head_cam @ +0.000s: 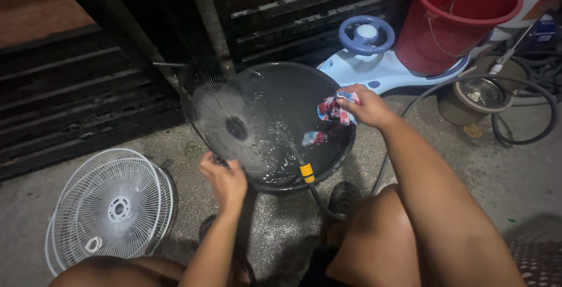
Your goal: The person washes a fan blade and two fan cages using a cloth and water from a bucket. They scrub each part thoroughly, rinse them in the bucket, and place the cleaned items on the floor.
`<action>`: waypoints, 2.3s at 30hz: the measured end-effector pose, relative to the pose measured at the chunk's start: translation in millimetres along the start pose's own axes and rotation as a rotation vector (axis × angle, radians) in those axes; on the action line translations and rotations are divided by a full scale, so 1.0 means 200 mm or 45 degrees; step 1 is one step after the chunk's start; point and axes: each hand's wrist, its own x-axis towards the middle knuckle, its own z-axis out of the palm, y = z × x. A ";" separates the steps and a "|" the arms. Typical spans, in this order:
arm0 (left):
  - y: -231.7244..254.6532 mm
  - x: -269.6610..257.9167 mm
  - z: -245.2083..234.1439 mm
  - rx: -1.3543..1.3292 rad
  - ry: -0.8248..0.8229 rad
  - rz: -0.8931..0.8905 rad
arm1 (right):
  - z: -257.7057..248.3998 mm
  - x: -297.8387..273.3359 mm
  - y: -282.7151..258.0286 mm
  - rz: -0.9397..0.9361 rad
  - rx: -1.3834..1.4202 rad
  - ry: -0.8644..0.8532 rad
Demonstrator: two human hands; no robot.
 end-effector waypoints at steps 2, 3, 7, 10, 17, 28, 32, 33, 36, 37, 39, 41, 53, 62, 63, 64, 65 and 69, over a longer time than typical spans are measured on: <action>0.00 -0.03 0.08 -0.008 -0.138 -0.218 | 0.00 -0.01 0.00 0.021 -0.021 -0.030; 0.01 -0.05 0.11 0.036 -0.202 -0.277 | 0.00 -0.01 0.00 0.030 -0.016 -0.039; -0.01 -0.11 0.25 0.257 -0.390 -0.405 | 0.01 0.00 0.01 0.106 -0.032 -0.109; -0.03 -0.15 0.33 0.301 -0.527 -0.423 | 0.02 0.01 0.05 0.033 -0.038 -0.156; 0.00 -0.07 0.09 0.733 -1.088 -0.634 | 0.09 0.02 0.11 0.003 -0.046 -0.350; 0.05 0.11 0.40 1.007 -1.306 0.327 | 0.11 0.05 0.00 0.172 -0.305 -0.621; -0.01 0.19 0.62 1.256 -1.327 0.216 | 0.10 0.04 -0.03 0.125 -0.334 -0.700; -0.03 0.20 0.67 1.264 -1.362 0.233 | 0.10 0.03 -0.03 0.103 -0.306 -0.709; -0.06 0.21 0.77 1.253 -1.464 0.326 | 0.05 0.00 -0.01 0.083 -0.246 -0.747; -0.08 0.22 0.80 1.231 -1.484 0.383 | 0.04 -0.01 -0.01 0.095 -0.238 -0.761; -0.09 0.22 0.85 1.189 -1.434 0.433 | 0.02 -0.04 0.00 0.064 -0.297 -0.794; -0.08 0.25 0.90 1.156 -1.312 0.421 | 0.00 -0.05 0.01 -0.007 -0.418 -0.835; -0.35 0.63 0.99 1.728 -1.284 1.551 | 0.00 -0.06 -0.08 0.146 -0.431 -1.015; -0.43 0.39 1.00 1.397 -0.990 0.680 | 0.01 -0.04 -0.07 0.102 -0.374 -1.017; -0.38 0.30 1.02 1.242 -1.060 0.694 | 0.02 -0.04 -0.07 0.076 -0.359 -1.020; -0.32 0.22 1.07 1.132 -1.153 0.706 | 0.02 -0.04 -0.06 0.048 -0.350 -1.016; -0.26 0.15 1.10 1.018 -1.253 0.714 | 0.02 -0.04 -0.05 0.021 -0.340 -1.013; -0.07 -0.02 1.16 0.749 -1.604 0.715 | 0.07 -0.03 -0.02 0.012 -0.235 -0.920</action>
